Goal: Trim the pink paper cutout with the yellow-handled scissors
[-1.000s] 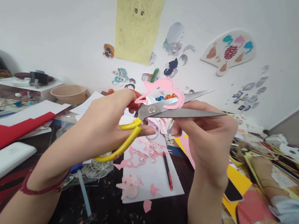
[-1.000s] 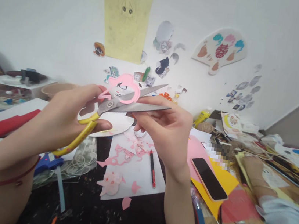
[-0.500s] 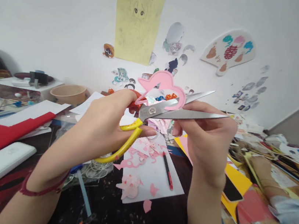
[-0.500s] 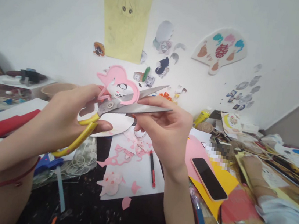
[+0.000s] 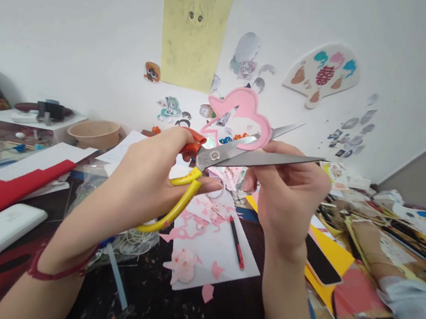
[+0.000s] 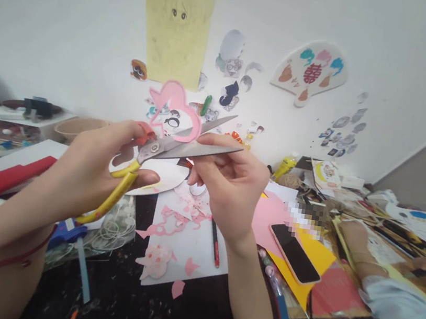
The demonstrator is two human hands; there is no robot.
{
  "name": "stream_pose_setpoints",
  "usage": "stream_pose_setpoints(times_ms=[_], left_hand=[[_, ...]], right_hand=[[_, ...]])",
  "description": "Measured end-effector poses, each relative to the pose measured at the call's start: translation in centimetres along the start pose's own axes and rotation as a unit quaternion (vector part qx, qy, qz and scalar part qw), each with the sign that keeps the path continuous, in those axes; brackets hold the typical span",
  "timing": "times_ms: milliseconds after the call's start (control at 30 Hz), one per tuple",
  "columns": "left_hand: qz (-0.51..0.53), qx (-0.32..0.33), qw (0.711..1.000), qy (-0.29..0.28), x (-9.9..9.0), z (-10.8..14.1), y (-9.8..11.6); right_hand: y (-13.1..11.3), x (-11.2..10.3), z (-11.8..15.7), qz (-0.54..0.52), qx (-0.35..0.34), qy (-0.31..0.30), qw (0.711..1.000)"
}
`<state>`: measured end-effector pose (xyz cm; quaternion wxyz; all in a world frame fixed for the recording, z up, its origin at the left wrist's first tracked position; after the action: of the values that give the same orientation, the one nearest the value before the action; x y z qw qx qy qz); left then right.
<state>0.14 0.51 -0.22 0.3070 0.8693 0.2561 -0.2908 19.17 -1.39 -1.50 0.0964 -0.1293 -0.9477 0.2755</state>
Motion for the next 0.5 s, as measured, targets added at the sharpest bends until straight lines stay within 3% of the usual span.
stream_pose_setpoints(times_ms=[267,500], left_hand=[[-0.002,0.002,1.0,-0.018,-0.3,-0.4,-0.3],[-0.023,0.049,0.997,-0.046,-2.2,-0.1,-2.0]], right_hand=[[-0.2,-0.5,-0.6,-0.007,0.003,0.024,1.0],[0.4,-2.0,-1.8,0.016,0.013,0.067,0.998]])
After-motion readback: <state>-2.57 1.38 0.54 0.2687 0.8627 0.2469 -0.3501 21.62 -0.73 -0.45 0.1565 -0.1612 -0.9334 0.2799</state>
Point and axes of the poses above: each hand's wrist, its own z-axis away from the middle knuckle, its own x-axis out of the palm, y = z × x, the point moved 1 cm from there along -z, towards the middle knuckle, and after that the axes turned 2 degrees about z, right-handed, at the moved point
